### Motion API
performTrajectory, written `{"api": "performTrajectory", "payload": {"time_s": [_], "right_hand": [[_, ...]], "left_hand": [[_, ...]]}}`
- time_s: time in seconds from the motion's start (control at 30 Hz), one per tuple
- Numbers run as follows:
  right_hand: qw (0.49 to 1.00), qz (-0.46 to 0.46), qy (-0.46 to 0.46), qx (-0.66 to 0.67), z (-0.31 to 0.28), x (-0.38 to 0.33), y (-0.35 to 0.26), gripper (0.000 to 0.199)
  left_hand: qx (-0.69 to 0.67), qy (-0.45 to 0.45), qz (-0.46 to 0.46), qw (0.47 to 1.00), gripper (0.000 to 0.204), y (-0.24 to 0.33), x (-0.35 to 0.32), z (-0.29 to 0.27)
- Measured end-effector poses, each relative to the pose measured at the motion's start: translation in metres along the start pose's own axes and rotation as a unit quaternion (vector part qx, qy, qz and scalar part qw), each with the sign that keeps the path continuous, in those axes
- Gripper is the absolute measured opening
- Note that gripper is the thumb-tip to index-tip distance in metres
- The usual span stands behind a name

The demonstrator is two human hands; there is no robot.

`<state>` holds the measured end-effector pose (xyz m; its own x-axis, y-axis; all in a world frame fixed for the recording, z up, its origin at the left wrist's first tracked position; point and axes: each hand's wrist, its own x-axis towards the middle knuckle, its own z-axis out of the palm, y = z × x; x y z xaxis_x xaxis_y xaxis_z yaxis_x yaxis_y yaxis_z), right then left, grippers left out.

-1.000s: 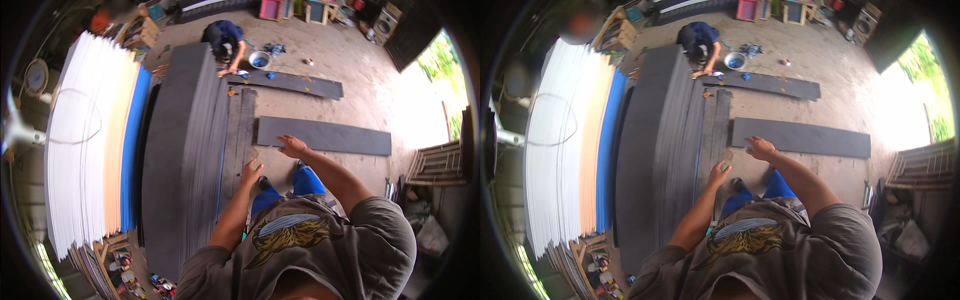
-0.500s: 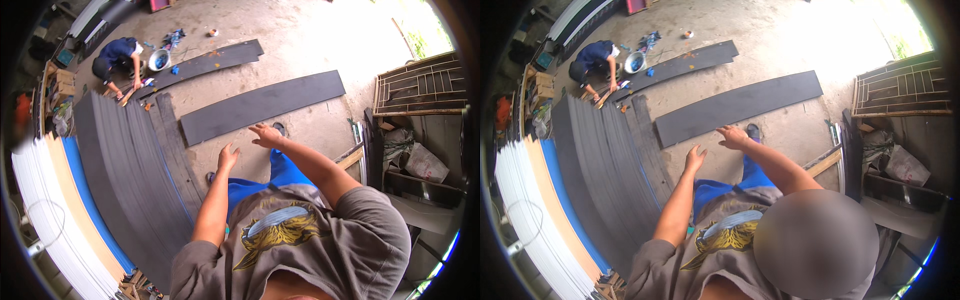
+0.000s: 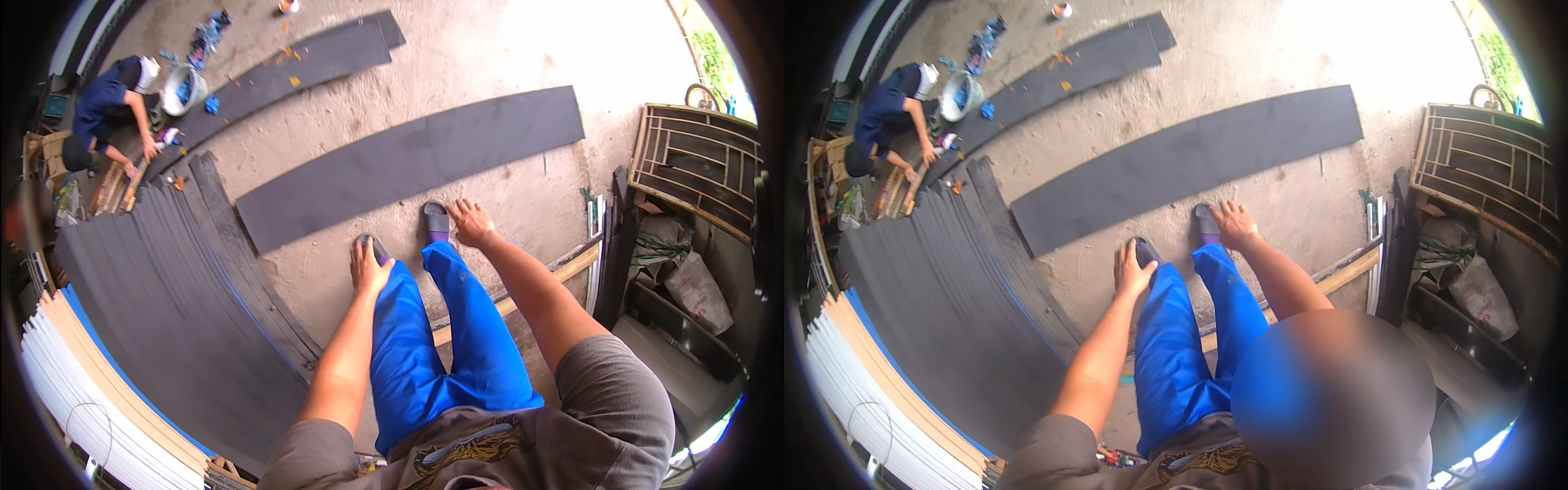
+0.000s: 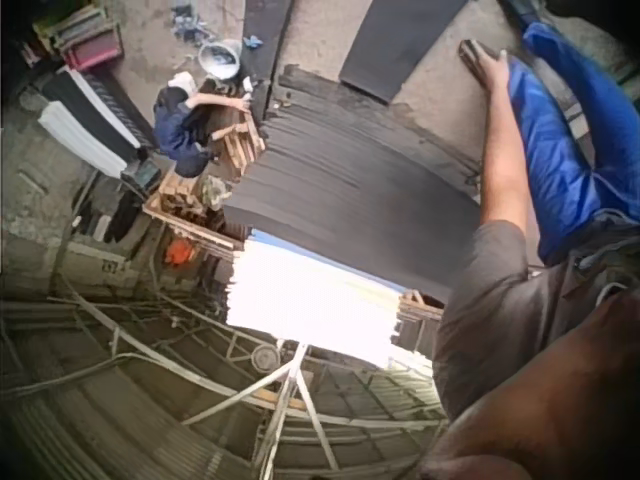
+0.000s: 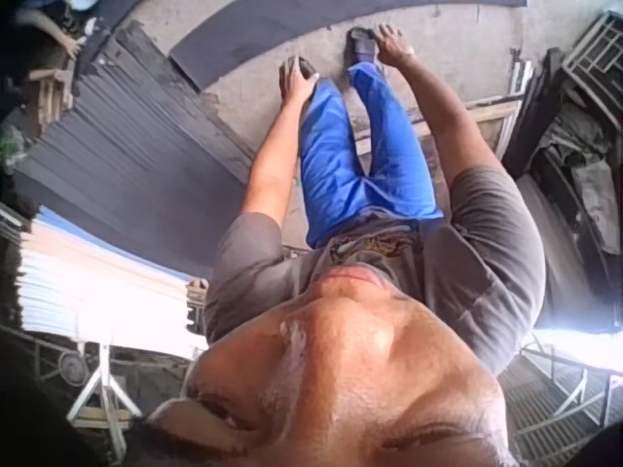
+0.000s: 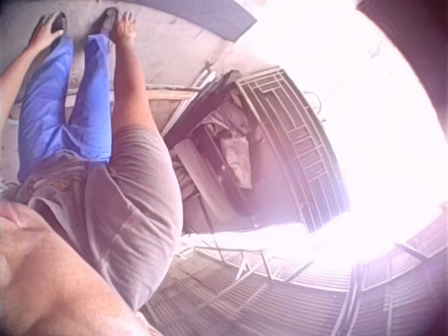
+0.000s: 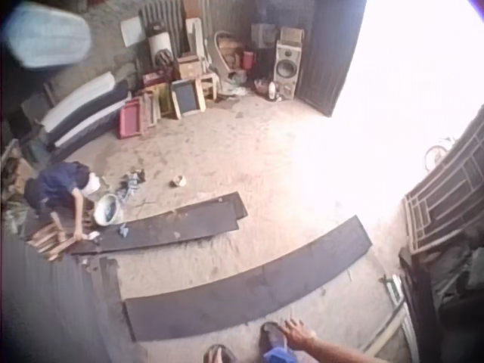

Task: The person repeatedly picks up long dark rectangular sheets from the floor and stacks them against a wall. The person also picks up a wooden plank and places it vertically, then handles a green rectangular object and a white sack before placing them on a shelf.

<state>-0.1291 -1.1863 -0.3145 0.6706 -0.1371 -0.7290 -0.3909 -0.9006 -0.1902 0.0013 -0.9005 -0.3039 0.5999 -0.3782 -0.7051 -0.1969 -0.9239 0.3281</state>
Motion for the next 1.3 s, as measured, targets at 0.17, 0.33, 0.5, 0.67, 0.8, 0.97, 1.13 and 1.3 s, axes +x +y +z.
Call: {"api": "performTrajectory", "payload": {"time_s": [0.17, 0.33, 0.5, 0.67, 0.8, 0.97, 1.13, 1.3], "right_hand": [[0.996, 0.043, 0.007, -0.082, 0.083, 0.124, 0.064, 0.076], [0.992, 0.069, 0.019, -0.103, 0.138, 0.233, 0.083, 0.088], [0.978, 0.02, -0.001, -0.209, 0.164, 0.273, 0.086, 0.101], [0.963, -0.085, 0.083, -0.24, 0.195, 0.286, 0.117, 0.087], [0.967, -0.111, 0.053, -0.225, 0.173, 0.275, 0.111, 0.074], [0.971, -0.135, 0.152, -0.127, 0.16, 0.227, 0.11, 0.064], [0.967, -0.157, 0.197, -0.031, 0.094, 0.162, 0.093, 0.056], [0.976, -0.032, 0.215, 0.008, 0.043, 0.135, 0.14, 0.052]], "left_hand": [[0.13, -0.045, -0.029, 0.99, 0.103, -0.026, 0.139, 0.054], [0.185, -0.06, -0.048, 0.98, 0.121, -0.052, 0.236, 0.104], [0.225, -0.078, -0.068, 0.969, 0.134, -0.06, 0.281, 0.137], [0.241, -0.09, -0.06, 0.965, 0.136, -0.065, 0.29, 0.156], [0.248, -0.074, -0.059, 0.964, 0.137, -0.068, 0.287, 0.156], [0.241, 0.035, -0.001, 0.97, 0.116, -0.071, 0.257, 0.135], [0.258, 0.095, 0.084, 0.958, 0.098, -0.089, 0.196, 0.083], [0.177, 0.058, 0.103, 0.977, 0.07, -0.073, 0.19, 0.012]]}}
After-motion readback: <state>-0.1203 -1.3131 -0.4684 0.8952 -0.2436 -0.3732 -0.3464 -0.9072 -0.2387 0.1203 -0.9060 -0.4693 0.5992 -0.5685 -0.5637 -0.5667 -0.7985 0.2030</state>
